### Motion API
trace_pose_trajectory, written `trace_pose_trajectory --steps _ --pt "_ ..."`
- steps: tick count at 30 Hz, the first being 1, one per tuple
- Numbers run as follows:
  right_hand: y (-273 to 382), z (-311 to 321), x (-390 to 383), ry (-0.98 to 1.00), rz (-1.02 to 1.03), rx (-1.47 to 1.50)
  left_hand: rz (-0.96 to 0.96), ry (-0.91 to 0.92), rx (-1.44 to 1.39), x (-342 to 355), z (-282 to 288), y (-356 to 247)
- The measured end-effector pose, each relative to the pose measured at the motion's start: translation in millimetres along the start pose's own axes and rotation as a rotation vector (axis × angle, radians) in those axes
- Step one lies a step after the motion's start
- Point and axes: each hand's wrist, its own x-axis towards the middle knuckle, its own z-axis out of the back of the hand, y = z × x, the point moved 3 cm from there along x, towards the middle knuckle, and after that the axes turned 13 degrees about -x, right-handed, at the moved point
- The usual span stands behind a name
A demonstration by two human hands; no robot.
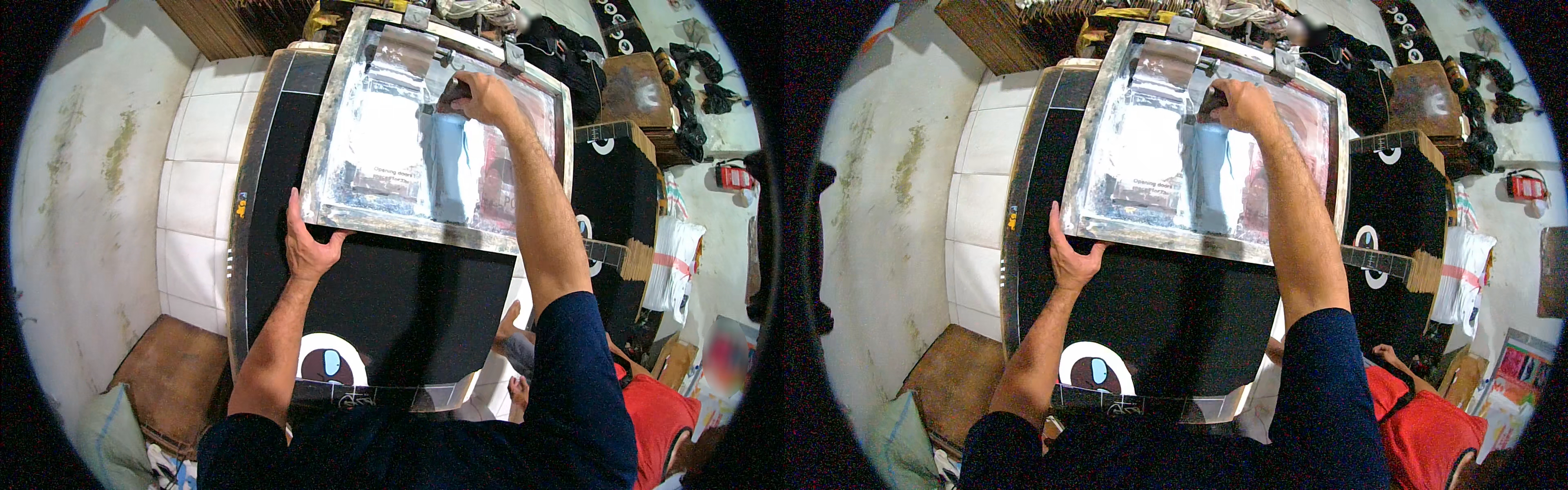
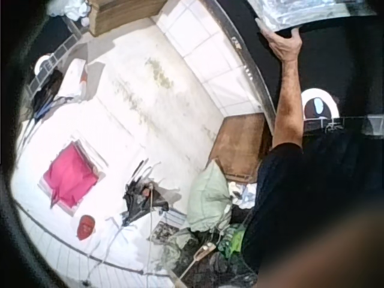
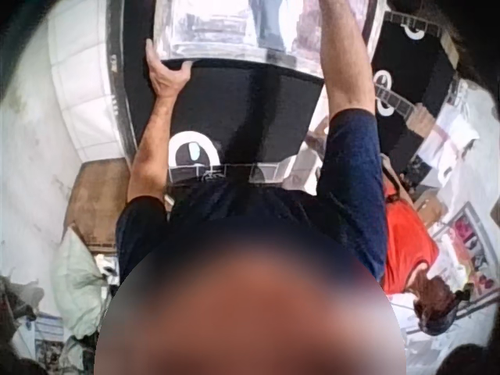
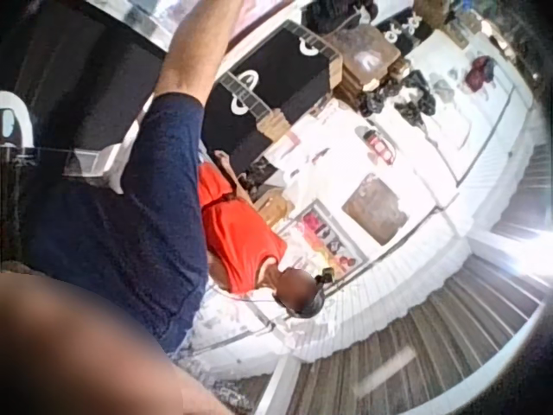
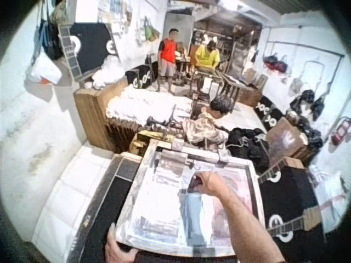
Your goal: The person repeatedly aligns a screen printing frame over a black t-shirt and uses a squeegee to pull ink across the mesh. They lift the frame to check the print, then repeat the process multiple times on the same garment.
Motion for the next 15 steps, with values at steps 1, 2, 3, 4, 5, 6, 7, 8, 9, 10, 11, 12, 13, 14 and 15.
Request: trace_pose_trajectory --steps 1,2,3,4,5,6,7,8,9,10,11,12,13,14,15 --pt "1.8 -2.1 -4.4 -0.011 -0.033 0.007 -0.003 0.0 -0.003 -0.1 -0.2 0.3" --pt "6.6 -1.4 -12.3 -0.043 -0.064 0.013 0.001 0.002 -0.015 -0.3 -0.5 0.7" --pt "14.4 2.4 -27.2 -0.115 -0.053 0.01 0.002 0.0 -0.004 -0.5 -0.7 0.9" --pt "24.0 2.6 -46.8 -0.07 -0.119 0.054 0.009 0.0 0.002 -0.9 -0.7 1.2" --pt "37.7 6.6 -70.1 -0.11 -0.143 0.114 0.013 0.0 0.006 -1.1 -0.6 1.1" --pt "54.9 10.0 -96.9 -0.088 -0.156 0.052 0.016 -0.002 0.013 -1.1 -0.7 1.0" --pt "71.7 14.5 -124.2 -0.061 -0.165 -0.002 0.018 -0.002 0.022 -1.2 -0.5 0.5" --pt "85.4 20.7 -152.5 -0.055 -0.201 0.014 0.023 -0.003 0.03 -1.0 -0.4 0.0" --pt "97.7 23.7 -177.7 -0.009 -0.255 0.03 0.01 -0.005 0.019 -0.7 -0.1 -1.1" --pt "108.6 26.5 -198.0 -0.011 -0.286 0.055 0.001 -0.007 0.007 -0.4 -0.2 -2.4" --pt "116.4 26.1 -213.4 0.012 -0.329 0.073 -0.008 -0.007 -0.003 0.0 0.3 -3.7" --pt "122.1 25.2 -221.5 -0.059 -0.334 0.067 0.037 -0.008 0.009 0.2 0.2 -3.9" --pt "126.8 25.3 -227.8 -0.193 -0.317 0.071 0.076 0.0 -0.015 0.7 0.8 -4.5" --pt "128.4 23.2 -230.0 -0.261 -0.324 0.065 0.078 -0.009 -0.047 1.2 1.8 -7.4" --pt "129.1 21.9 -229.5 -0.321 -0.335 0.066 0.073 -0.022 -0.08 2.3 3.5 -11.7"
